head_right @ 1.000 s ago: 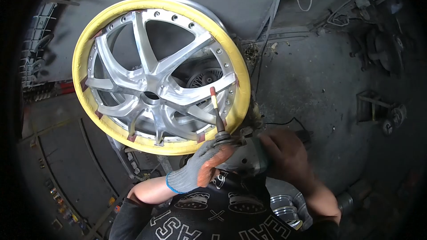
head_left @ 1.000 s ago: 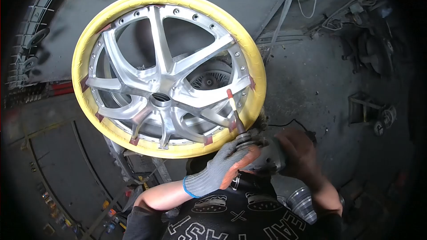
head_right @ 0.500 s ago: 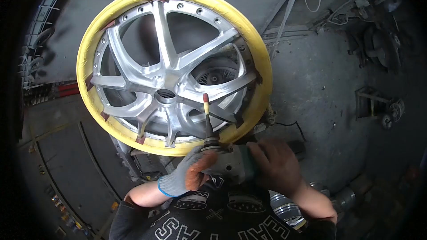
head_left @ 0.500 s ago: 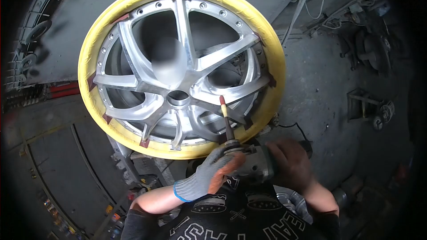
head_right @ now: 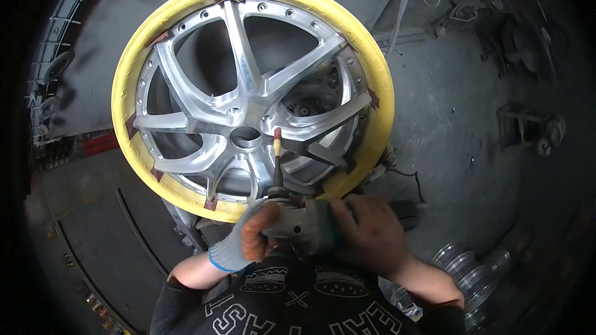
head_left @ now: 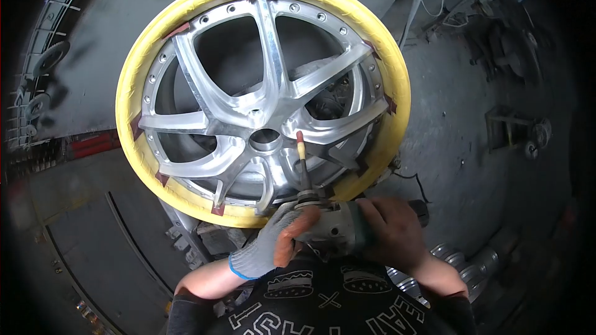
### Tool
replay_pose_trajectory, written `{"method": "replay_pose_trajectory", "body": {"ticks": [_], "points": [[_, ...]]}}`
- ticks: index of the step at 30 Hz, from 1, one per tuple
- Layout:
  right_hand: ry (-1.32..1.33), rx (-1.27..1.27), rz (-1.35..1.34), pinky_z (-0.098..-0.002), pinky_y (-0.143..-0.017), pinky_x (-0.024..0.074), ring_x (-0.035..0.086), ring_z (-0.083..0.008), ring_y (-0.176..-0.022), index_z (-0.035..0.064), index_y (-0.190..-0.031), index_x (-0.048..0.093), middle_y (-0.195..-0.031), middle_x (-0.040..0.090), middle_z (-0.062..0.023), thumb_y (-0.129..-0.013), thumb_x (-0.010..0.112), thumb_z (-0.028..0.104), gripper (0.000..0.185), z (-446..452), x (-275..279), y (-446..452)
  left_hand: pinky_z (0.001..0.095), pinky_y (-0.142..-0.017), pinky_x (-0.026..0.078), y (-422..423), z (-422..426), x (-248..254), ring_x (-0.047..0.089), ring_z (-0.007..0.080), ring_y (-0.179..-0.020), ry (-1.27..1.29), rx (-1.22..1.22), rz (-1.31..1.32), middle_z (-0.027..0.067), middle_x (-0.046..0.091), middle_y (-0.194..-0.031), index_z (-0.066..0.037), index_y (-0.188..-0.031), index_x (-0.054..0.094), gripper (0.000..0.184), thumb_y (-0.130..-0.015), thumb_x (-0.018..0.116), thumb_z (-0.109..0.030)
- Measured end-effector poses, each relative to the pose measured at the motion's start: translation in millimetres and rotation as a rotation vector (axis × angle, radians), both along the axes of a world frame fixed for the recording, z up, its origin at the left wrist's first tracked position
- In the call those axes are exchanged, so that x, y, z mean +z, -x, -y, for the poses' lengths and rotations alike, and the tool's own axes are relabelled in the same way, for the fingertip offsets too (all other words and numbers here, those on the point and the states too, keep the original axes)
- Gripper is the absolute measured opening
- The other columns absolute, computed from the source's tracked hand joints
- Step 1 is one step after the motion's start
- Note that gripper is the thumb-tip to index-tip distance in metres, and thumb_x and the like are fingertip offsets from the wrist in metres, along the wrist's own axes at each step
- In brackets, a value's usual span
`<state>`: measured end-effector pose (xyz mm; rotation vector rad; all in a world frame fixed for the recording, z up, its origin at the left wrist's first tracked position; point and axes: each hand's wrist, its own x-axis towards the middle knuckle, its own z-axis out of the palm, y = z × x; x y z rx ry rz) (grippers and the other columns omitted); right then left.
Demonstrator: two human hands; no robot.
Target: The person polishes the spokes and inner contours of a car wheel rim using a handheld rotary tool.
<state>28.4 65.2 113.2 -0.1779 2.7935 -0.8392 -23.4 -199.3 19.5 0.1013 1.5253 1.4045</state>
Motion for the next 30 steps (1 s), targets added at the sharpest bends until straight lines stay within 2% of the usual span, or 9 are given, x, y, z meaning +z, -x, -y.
{"method": "replay_pose_trajectory", "body": {"ticks": [3,6,9,15,17,21,25,27,30], "points": [[0.006,-0.007,-0.037,-0.0441,-0.081,0.0486,0.06,-0.0338,-0.091,0.0039,-0.125,0.055,-0.101,0.056,-0.0141,-0.059,0.079,0.021,0.072,13.3,-4.9,-1.4,0.0377,-0.103,0.048,16.0,9.1,10.9,0.064,0.0275,-0.115,-0.3,-0.011,-0.429,0.017,0.06,-0.13,0.004,-0.135,0.05,0.05,-0.087,0.062,0.002],[0.019,-0.004,-0.042,-0.0436,-0.081,0.0483,0.059,-0.0335,-0.09,0.0022,-0.125,0.054,-0.1,0.056,-0.0147,-0.064,0.075,0.019,0.066,27.7,-9.8,-4.0,0.0385,-0.104,0.046,23.0,29.1,11.1,0.059,0.0259,-0.123,-0.134,-0.203,-0.735,0.0176,0.059,-0.134,0.004,-0.135,0.051,0.046,-0.089,0.058,0.003],[-0.004,-0.022,-0.091,-0.0431,-0.081,0.0481,0.059,-0.033,-0.089,-0.0008,-0.124,0.054,-0.101,0.056,-0.016,-0.068,0.07,0.016,0.061,41.6,-18.6,-6.6,0.034,-0.111,0.041,31.6,33.0,9.4,0.054,0.0246,-0.128,-0.119,-0.309,-0.461,0.0158,0.054,-0.138,0.001,-0.141,0.048,0.07,-0.072,0.054,0.012],[-0.011,-0.029,-0.148,-0.0433,-0.082,0.0483,0.06,-0.0325,-0.094,-0.0037,-0.125,0.054,-0.105,0.057,-0.0186,-0.078,0.063,0.013,0.05,58.0,-32.4,-11.2,0.0329,-0.111,0.04,45.1,17.7,31.7,0.052,0.0199,-0.128,-0.337,0.093,0.314,0.013,0.055,-0.136,0.004,-0.14,0.047,0.045,-0.096,0.047,0.002],[-0.027,-0.013,-0.159,-0.0436,-0.083,0.0483,0.06,-0.0326,-0.097,-0.0044,-0.125,0.054,-0.106,0.058,-0.0191,-0.081,0.061,0.013,0.048,60.9,-34.7,-12.6,0.0282,-0.105,0.044,43.5,12.1,39.4,0.056,0.014,-0.12,-0.397,0.296,0.628,0.0096,0.061,-0.125,0.006,-0.141,0.045,0.039,-0.104,0.04,-0.006],[-0.017,-0.021,-0.142,-0.043,-0.083,0.0483,0.06,-0.0325,-0.096,-0.0054,-0.124,0.054,-0.105,0.058,-0.019,-0.081,0.061,0.014,0.048,65.0,-36.4,-18.8,0.0192,-0.085,0.049,40.7,16.4,21.5,0.062,0.0061,-0.09,-0.228,0.184,0.464,0.0056,0.064,-0.103,0.008,-0.143,0.04,0.042,-0.106,0.039,-0.01],[-0.039,-0.035,-0.14,-0.0427,-0.083,0.0483,0.059,-0.0326,-0.094,-0.0059,-0.125,0.054,-0.106,0.058,-0.0191,-0.082,0.06,0.014,0.048,66.8,-41.6,-23.9,0.0149,-0.062,0.042,36.9,22.2,0.8,0.047,-0.0003,-0.057,-0.266,0.256,0.756,0.0,0.057,-0.082,0.011,-0.142,0.041,0.044,-0.106,0.036,-0.014],[-0.041,-0.027,-0.153,-0.0428,-0.083,0.0483,0.059,-0.0327,-0.093,-0.0059,-0.125,0.053,-0.106,0.058,-0.0191,-0.082,0.06,0.014,0.049,69.3,-44.9,-23.8,0.0153,-0.058,0.04,40.5,22.6,8.2,0.042,-0.0005,-0.051,-0.214,0.247,0.734,-0.0006,0.055,-0.078,0.011,-0.141,0.043,0.044,-0.106,0.035,-0.015],[-0.007,-0.008,-0.17,-0.0435,-0.083,0.0482,0.059,-0.0328,-0.093,-0.0062,-0.126,0.053,-0.107,0.058,-0.0199,-0.081,0.06,0.014,0.05,73.3,-49.5,-21.1,0.0154,-0.065,0.044,45.4,20.3,22.7,0.052,0.0019,-0.059,-0.249,0.151,0.394,0.0029,0.06,-0.085,0.011,-0.139,0.046,0.043,-0.105,0.036,-0.014]]}}
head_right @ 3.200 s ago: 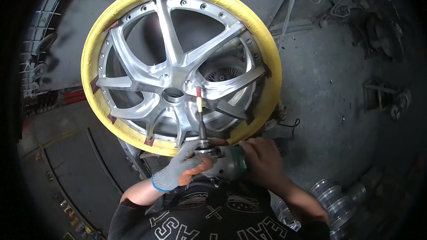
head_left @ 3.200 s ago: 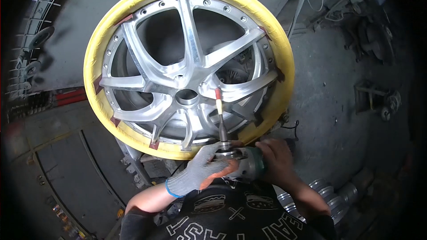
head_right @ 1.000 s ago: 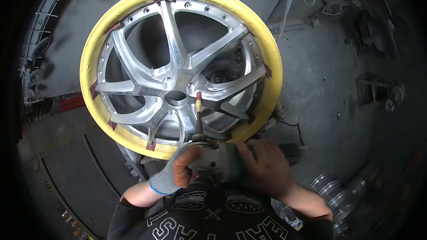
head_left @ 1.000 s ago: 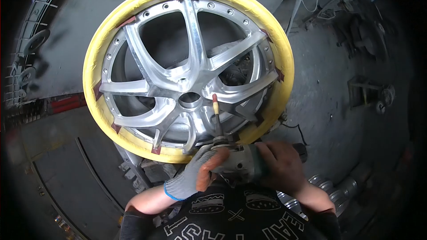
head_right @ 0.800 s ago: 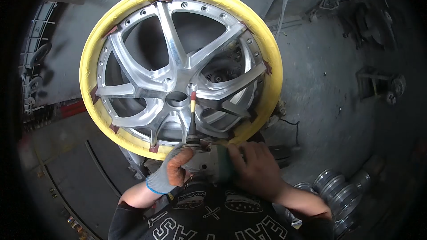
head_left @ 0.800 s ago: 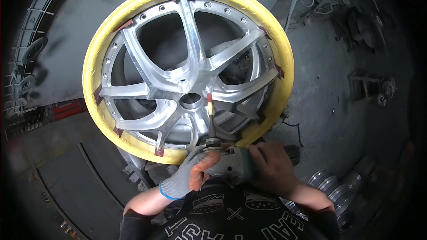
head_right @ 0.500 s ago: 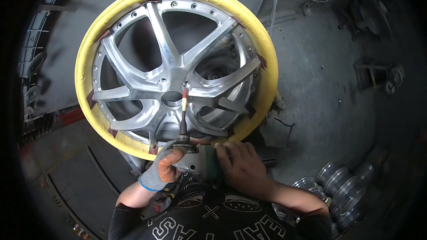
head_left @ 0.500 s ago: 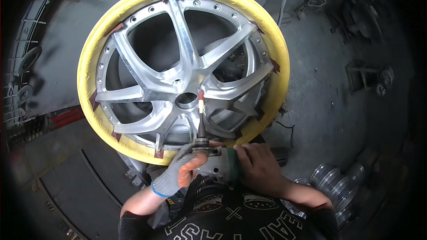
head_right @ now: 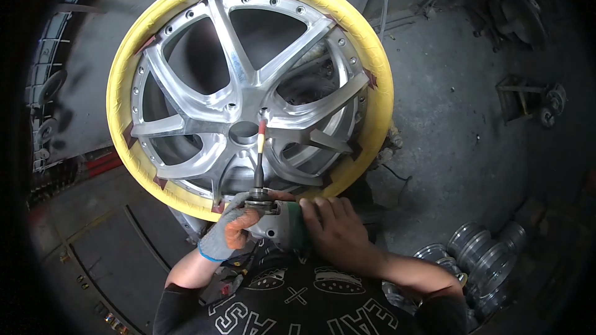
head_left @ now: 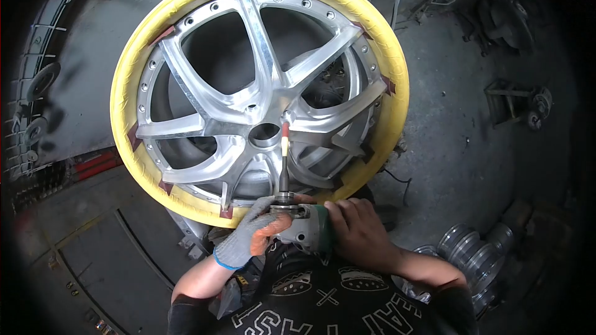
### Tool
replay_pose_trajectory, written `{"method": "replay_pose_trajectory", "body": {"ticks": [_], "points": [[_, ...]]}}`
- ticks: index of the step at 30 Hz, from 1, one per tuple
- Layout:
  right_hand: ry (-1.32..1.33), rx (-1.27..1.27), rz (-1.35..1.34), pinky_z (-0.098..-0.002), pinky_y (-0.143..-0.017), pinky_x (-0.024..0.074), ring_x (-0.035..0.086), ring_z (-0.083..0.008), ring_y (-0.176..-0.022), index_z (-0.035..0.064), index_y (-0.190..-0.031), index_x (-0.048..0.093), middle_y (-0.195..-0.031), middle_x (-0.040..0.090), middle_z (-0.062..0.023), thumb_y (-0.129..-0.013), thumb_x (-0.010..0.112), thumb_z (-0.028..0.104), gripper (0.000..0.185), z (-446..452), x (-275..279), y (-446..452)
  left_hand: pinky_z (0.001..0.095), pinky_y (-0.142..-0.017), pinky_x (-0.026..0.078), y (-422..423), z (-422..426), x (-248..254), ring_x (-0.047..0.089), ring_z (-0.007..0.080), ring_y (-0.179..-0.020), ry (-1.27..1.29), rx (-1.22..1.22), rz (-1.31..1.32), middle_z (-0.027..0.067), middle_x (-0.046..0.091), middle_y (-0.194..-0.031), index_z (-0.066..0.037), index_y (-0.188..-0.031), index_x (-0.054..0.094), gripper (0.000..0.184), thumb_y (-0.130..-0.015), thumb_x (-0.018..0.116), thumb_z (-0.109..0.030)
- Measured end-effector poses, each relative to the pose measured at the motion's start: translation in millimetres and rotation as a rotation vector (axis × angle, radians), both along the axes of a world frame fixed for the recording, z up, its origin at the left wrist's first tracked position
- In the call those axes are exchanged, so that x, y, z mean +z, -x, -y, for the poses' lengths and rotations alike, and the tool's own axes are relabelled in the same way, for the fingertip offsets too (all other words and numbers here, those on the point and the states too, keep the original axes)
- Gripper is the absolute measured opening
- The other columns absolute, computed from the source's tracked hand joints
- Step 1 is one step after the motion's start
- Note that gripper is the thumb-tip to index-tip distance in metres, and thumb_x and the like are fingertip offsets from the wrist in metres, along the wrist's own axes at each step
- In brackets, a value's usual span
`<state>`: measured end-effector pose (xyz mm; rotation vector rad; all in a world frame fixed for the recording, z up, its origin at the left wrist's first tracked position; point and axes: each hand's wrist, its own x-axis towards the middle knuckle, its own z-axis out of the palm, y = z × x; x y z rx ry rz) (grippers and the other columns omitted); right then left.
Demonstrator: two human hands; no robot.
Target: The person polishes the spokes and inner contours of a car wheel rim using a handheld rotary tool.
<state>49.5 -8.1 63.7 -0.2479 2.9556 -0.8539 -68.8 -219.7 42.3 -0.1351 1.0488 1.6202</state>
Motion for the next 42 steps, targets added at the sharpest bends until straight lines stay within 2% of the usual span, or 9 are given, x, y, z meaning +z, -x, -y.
{"method": "replay_pose_trajectory", "body": {"ticks": [6,15,18,21,24,27,30,40,42], "points": [[-0.016,-0.008,0.001,-0.0466,-0.085,0.0475,0.058,-0.0347,-0.097,-0.0066,-0.128,0.051,-0.109,0.058,-0.0221,-0.082,0.06,0.014,0.051,3.8,-6.3,-3.9,0.0168,-0.078,0.048,4.1,-17.7,18.7,0.061,0.0043,-0.077,0.264,0.198,0.279,0.0089,0.066,-0.102,0.01,-0.137,0.048,0.043,-0.105,0.039,-0.017],[-0.042,0.008,0.032,-0.0487,-0.088,0.0457,0.056,-0.0364,-0.102,-0.004,-0.133,0.049,-0.113,0.055,-0.0241,-0.084,0.059,0.015,0.053,4.7,-14.4,-8.2,0.0146,-0.072,0.044,1.7,1.2,-8.7,0.057,0.0022,-0.069,-0.015,-0.071,-0.059,0.0042,0.064,-0.092,0.009,-0.138,0.045,0.043,-0.104,0.043,-0.017],[-0.048,0.009,0.003,-0.0492,-0.089,0.0451,0.056,-0.0363,-0.101,-0.0034,-0.134,0.048,-0.113,0.055,-0.024,-0.085,0.059,0.017,0.054,8.0,-19.0,-6.8,0.0143,-0.066,0.041,12.9,-31.2,31.2,0.05,0.0003,-0.06,0.479,0.289,0.408,0.0012,0.062,-0.085,0.009,-0.138,0.045,0.041,-0.103,0.046,-0.012],[-0.05,-0.002,0.01,-0.0496,-0.089,0.0446,0.055,-0.0363,-0.101,-0.0029,-0.134,0.048,-0.113,0.055,-0.0236,-0.085,0.06,0.018,0.055,8.4,-18.6,-8.0,0.0144,-0.067,0.042,3.9,-3.9,-3.0,0.052,0.0011,-0.062,0.261,0.144,0.127,0.0007,0.061,-0.085,0.008,-0.136,0.048,0.038,-0.102,0.047,-0.009],[-0.054,-0.011,0.041,-0.0497,-0.088,0.0444,0.055,-0.0362,-0.101,-0.0023,-0.135,0.048,-0.113,0.055,-0.0232,-0.085,0.06,0.017,0.055,7.0,-17.1,-12.4,0.0155,-0.074,0.046,7.1,11.0,-31.0,0.06,0.0035,-0.077,-0.511,0.096,0.498,0.0036,0.064,-0.095,0.007,-0.133,0.051,0.036,-0.101,0.047,-0.007],[-0.087,-0.009,0.033,-0.0494,-0.087,0.0443,0.055,-0.0359,-0.1,-0.0016,-0.135,0.047,-0.113,0.055,-0.0227,-0.085,0.059,0.017,0.055,7.7,-22.1,-13.5,0.0149,-0.077,0.046,7.1,6.3,-32.8,0.061,0.0038,-0.086,-0.757,0.111,0.744,0.0045,0.065,-0.105,0.008,-0.135,0.052,0.038,-0.099,0.047,-0.004],[-0.052,0.0,0.02,-0.05,-0.087,0.0432,0.053,-0.0371,-0.099,-0.0011,-0.135,0.046,-0.113,0.051,-0.021,-0.073,0.066,0.012,0.067,9.5,-25.9,-9.6,0.0165,-0.081,0.047,9.8,11.1,-15.3,0.062,0.0054,-0.092,-0.12,-0.067,-0.028,0.0069,0.066,-0.112,0.009,-0.137,0.051,0.041,-0.1,0.046,-0.01],[-0.066,-0.024,0.064,-0.0508,-0.088,0.0436,0.054,-0.0349,-0.104,0.0013,-0.139,0.047,-0.115,0.054,-0.0214,-0.083,0.061,0.019,0.06,4.2,-19.5,-18.5,0.0264,-0.098,0.046,0.1,7.3,-31.8,0.06,0.0152,-0.112,-0.101,-0.136,-0.172,0.0119,0.063,-0.126,0.007,-0.138,0.051,0.055,-0.099,0.055,-0.03],[-0.069,-0.031,0.075,-0.0509,-0.088,0.0435,0.054,-0.0348,-0.104,0.0016,-0.139,0.047,-0.115,0.054,-0.021,-0.082,0.062,0.019,0.061,2.2,-18.1,-20.0,0.0225,-0.092,0.047,-10.0,15.4,-64.3,0.062,0.0103,-0.102,-0.561,0.056,0.368,0.0107,0.066,-0.116,0.007,-0.14,0.049,0.052,-0.101,0.051,-0.028]]}}
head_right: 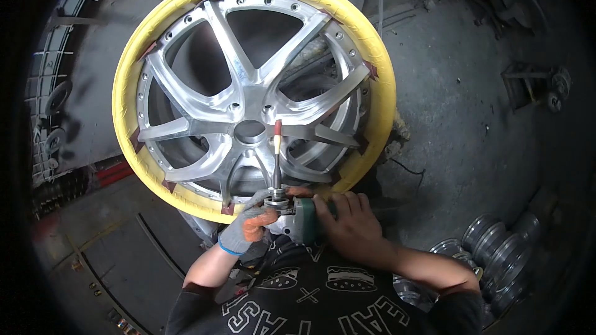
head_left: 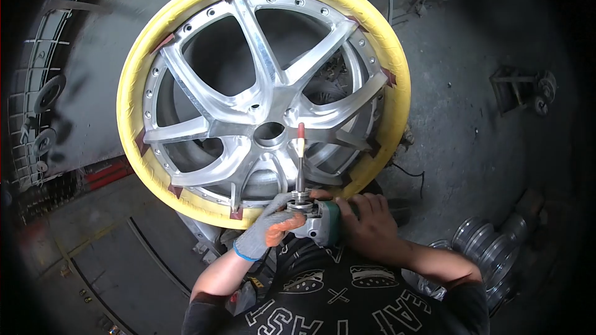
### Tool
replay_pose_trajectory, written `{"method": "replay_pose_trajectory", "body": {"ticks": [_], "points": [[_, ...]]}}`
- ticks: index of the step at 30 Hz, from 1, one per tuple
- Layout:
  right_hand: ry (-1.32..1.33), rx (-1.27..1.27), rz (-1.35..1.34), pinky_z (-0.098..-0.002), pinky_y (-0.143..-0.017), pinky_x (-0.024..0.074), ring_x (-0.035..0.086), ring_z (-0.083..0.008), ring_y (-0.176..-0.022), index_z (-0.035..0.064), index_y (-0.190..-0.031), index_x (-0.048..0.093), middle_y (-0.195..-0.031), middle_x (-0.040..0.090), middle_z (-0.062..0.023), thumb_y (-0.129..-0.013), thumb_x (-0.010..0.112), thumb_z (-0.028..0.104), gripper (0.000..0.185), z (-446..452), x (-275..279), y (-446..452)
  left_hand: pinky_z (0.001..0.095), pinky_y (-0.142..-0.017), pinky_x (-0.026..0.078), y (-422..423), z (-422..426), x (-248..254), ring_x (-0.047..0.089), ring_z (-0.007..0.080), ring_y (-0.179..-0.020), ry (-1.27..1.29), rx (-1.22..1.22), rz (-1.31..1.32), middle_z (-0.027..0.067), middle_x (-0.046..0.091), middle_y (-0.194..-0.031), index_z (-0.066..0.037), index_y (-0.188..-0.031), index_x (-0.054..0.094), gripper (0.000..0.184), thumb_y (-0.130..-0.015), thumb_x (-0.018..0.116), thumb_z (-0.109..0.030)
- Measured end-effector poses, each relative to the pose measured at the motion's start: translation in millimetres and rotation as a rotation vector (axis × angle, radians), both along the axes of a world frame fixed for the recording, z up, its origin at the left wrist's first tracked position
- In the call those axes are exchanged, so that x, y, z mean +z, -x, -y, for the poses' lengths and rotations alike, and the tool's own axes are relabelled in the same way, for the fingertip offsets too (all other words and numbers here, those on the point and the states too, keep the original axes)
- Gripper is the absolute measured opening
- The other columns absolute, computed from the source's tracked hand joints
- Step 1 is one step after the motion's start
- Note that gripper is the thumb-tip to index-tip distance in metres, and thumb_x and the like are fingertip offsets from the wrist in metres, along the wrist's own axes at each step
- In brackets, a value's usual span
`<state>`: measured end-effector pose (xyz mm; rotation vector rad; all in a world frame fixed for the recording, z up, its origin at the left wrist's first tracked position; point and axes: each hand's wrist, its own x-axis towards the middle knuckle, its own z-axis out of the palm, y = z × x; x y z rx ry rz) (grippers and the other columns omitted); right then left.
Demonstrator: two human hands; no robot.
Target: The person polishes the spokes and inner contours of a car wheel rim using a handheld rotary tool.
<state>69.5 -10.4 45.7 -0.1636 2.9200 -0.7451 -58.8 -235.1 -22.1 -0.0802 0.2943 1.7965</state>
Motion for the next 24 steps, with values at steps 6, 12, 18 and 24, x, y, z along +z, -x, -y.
{"method": "replay_pose_trajectory", "body": {"ticks": [6,12,18,24], "points": [[0.032,0.028,-0.003,-0.0488,-0.087,0.044,0.054,-0.0347,-0.102,0.0027,-0.138,0.049,-0.113,0.054,-0.0202,-0.081,0.062,0.016,0.06,-0.1,-4.8,8.5,0.0166,-0.074,0.046,13.0,-14.4,51.9,0.06,0.0024,-0.082,0.478,-0.051,-0.437,0.0035,0.064,-0.097,0.007,-0.139,0.048,0.045,-0.098,0.053,-0.013],[-0.004,0.039,-0.065,-0.0485,-0.088,0.0431,0.054,-0.0347,-0.101,0.003,-0.138,0.048,-0.115,0.053,-0.0204,-0.081,0.062,0.016,0.06,-2.2,-8.9,7.6,0.0123,-0.061,0.041,10.9,-20.0,54.1,0.054,-0.0005,-0.063,0.648,-0.041,-0.215,0.0,0.06,-0.077,0.01,-0.143,0.042,0.047,-0.1,0.04,-0.007],[0.018,0.024,-0.032,-0.0508,-0.088,0.0427,0.054,-0.0355,-0.102,0.0031,-0.139,0.047,-0.115,0.053,-0.0206,-0.08,0.064,0.018,0.063,-10.7,-6.8,3.4,0.0102,-0.046,0.026,11.3,-26.9,52.8,0.039,-0.0049,-0.047,0.509,-0.11,-0.129,-0.0063,0.049,-0.063,0.011,-0.143,0.041,0.047,-0.099,0.039,-0.003],[0.021,0.051,-0.08,-0.0502,-0.089,0.0432,0.053,-0.0358,-0.103,0.0034,-0.139,0.047,-0.114,0.053,-0.0203,-0.078,0.064,0.015,0.064,-2.2,-19.4,8.6,0.0138,-0.054,0.04,6.9,-5.8,32.9,0.048,-0.0015,-0.053,0.39,0.051,-0.156,0.0037,0.06,-0.089,0.003,-0.14,0.048,0.043,-0.098,0.053,-0.005]]}}
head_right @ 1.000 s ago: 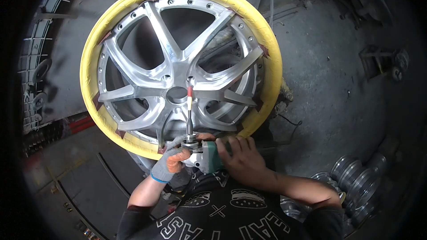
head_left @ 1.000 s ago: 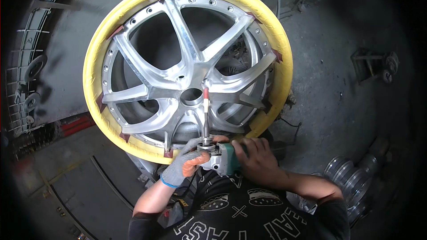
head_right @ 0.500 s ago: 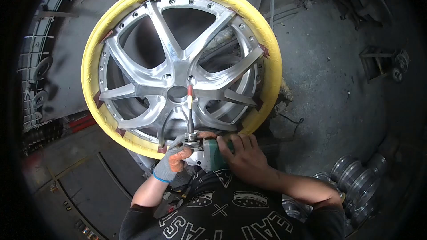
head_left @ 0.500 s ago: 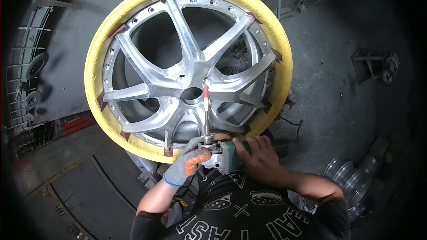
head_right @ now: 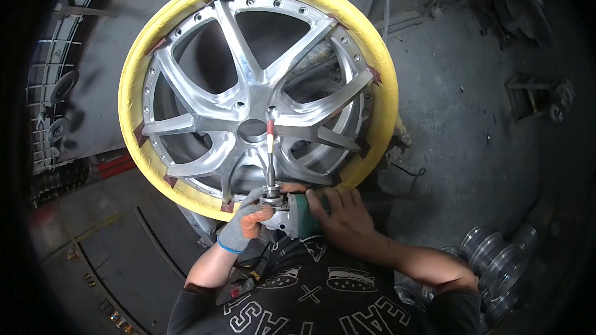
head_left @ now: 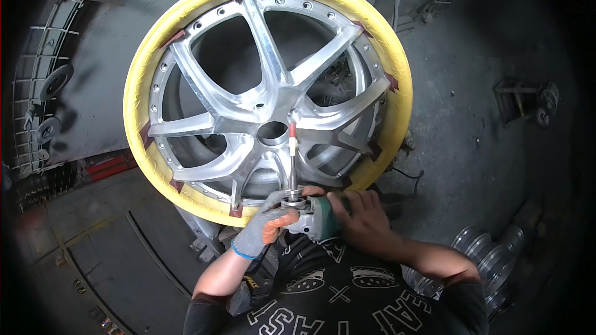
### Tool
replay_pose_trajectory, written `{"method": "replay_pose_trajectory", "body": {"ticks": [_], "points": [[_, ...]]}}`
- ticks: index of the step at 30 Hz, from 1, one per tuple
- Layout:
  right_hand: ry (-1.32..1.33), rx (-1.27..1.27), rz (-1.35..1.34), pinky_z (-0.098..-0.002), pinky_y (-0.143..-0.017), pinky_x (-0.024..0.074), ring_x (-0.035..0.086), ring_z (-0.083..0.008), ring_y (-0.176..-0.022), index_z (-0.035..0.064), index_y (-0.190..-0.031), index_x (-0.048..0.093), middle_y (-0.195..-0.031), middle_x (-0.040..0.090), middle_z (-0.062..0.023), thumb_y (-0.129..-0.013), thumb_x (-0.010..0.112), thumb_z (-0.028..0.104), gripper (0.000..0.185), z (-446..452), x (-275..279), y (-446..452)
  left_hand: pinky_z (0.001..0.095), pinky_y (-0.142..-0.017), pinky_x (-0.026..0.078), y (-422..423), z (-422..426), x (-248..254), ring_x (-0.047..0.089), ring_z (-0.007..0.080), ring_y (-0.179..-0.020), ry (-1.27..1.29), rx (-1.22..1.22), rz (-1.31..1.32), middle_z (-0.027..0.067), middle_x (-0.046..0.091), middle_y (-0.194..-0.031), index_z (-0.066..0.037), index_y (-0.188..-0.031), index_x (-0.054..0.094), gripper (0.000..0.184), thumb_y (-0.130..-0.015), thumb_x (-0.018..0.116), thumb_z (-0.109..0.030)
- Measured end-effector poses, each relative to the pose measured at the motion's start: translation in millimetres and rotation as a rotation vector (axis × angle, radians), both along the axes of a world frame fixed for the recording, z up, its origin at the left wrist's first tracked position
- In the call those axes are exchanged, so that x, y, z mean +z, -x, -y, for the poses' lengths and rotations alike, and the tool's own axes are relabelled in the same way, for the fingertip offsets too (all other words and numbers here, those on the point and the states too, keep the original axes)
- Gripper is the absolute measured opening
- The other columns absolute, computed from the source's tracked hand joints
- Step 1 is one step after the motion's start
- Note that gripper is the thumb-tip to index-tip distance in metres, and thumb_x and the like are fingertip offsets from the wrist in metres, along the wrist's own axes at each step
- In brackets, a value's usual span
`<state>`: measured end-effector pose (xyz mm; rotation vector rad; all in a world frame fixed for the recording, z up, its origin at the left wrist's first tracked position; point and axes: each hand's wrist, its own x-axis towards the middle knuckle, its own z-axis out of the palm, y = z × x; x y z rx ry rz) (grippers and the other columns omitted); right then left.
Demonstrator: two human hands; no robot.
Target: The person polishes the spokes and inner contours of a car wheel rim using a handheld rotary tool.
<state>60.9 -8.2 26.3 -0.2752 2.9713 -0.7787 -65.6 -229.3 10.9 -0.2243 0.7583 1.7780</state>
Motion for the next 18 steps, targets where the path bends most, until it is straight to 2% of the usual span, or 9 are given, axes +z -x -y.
{"method": "replay_pose_trajectory", "body": {"ticks": [3,7,8,10,11,14,17,18], "points": [[-0.029,-0.005,-0.02,-0.0497,-0.089,0.0434,0.053,-0.0362,-0.103,0.0034,-0.139,0.048,-0.115,0.053,-0.0205,-0.078,0.063,0.015,0.064,1.8,1.5,1.8,0.0139,-0.059,0.042,5.4,-4.2,11.0,0.053,-0.0005,-0.062,0.05,-0.073,-0.04,0.0025,0.06,-0.089,0.004,-0.137,0.051,0.042,-0.097,0.056,-0.005],[-0.021,-0.037,0.012,-0.0496,-0.089,0.0433,0.053,-0.0358,-0.103,0.0033,-0.139,0.048,-0.114,0.053,-0.0199,-0.077,0.063,0.014,0.064,-3.6,3.9,-4.3,0.0164,-0.064,0.045,-13.9,8.8,-31.3,0.056,0.0019,-0.068,0.125,0.024,0.072,0.0018,0.06,-0.088,0.004,-0.138,0.049,0.043,-0.097,0.055,-0.004],[-0.016,-0.054,0.023,-0.0495,-0.089,0.0432,0.053,-0.0356,-0.103,0.0034,-0.139,0.047,-0.114,0.053,-0.0194,-0.077,0.063,0.014,0.064,-5.6,5.3,-6.7,0.0175,-0.066,0.045,-14.8,7.6,-40.1,0.056,0.0026,-0.071,-0.112,0.027,0.154,0.0016,0.059,-0.088,0.004,-0.14,0.047,0.045,-0.097,0.056,-0.005],[-0.021,-0.057,0.028,-0.0498,-0.09,0.043,0.053,-0.0355,-0.103,0.0037,-0.139,0.047,-0.114,0.053,-0.0192,-0.077,0.063,0.014,0.064,-9.1,9.7,-9.6,0.0185,-0.068,0.044,-17.5,5.9,-40.2,0.056,0.0032,-0.074,-0.346,0.039,0.23,0.0013,0.058,-0.088,0.003,-0.142,0.045,0.047,-0.097,0.056,-0.006],[-0.028,-0.064,0.033,-0.05,-0.09,0.0427,0.054,-0.0355,-0.104,0.0041,-0.139,0.047,-0.114,0.053,-0.0191,-0.077,0.063,0.014,0.065,-10.7,10.7,-9.7,0.0188,-0.069,0.044,-20.4,6.2,-37.9,0.056,0.0038,-0.076,-0.223,0.013,0.098,0.001,0.058,-0.088,0.003,-0.143,0.043,0.051,-0.095,0.058,-0.007],[-0.019,-0.045,0.044,-0.0507,-0.091,0.0425,0.053,-0.0359,-0.104,0.0052,-0.14,0.046,-0.115,0.053,-0.0187,-0.078,0.063,0.013,0.065,-13.0,10.3,-8.4,0.0188,-0.069,0.04,-16.7,7.5,-38.0,0.053,0.0046,-0.077,-0.07,-0.035,-0.03,-0.0007,0.055,-0.087,0.002,-0.144,0.042,0.059,-0.091,0.066,-0.011],[0.021,-0.019,0.07,-0.0509,-0.09,0.0429,0.053,-0.0365,-0.105,0.006,-0.141,0.046,-0.115,0.053,-0.0188,-0.078,0.064,0.013,0.066,-9.1,4.3,-2.0,0.0191,-0.07,0.039,-9.7,10.3,-38.3,0.05,0.0042,-0.076,-0.224,-0.08,0.262,-0.0018,0.055,-0.087,0.002,-0.143,0.044,0.066,-0.087,0.073,-0.014],[0.021,-0.02,0.069,-0.0509,-0.09,0.0429,0.053,-0.0365,-0.105,0.006,-0.141,0.046,-0.115,0.053,-0.0188,-0.078,0.064,0.013,0.066,-6.9,0.1,-0.3,0.0198,-0.071,0.04,-10.7,6.2,-20.4,0.051,0.0041,-0.076,-0.03,-0.047,0.093,-0.0025,0.054,-0.086,0.003,-0.142,0.045,0.064,-0.088,0.071,-0.016]]}}
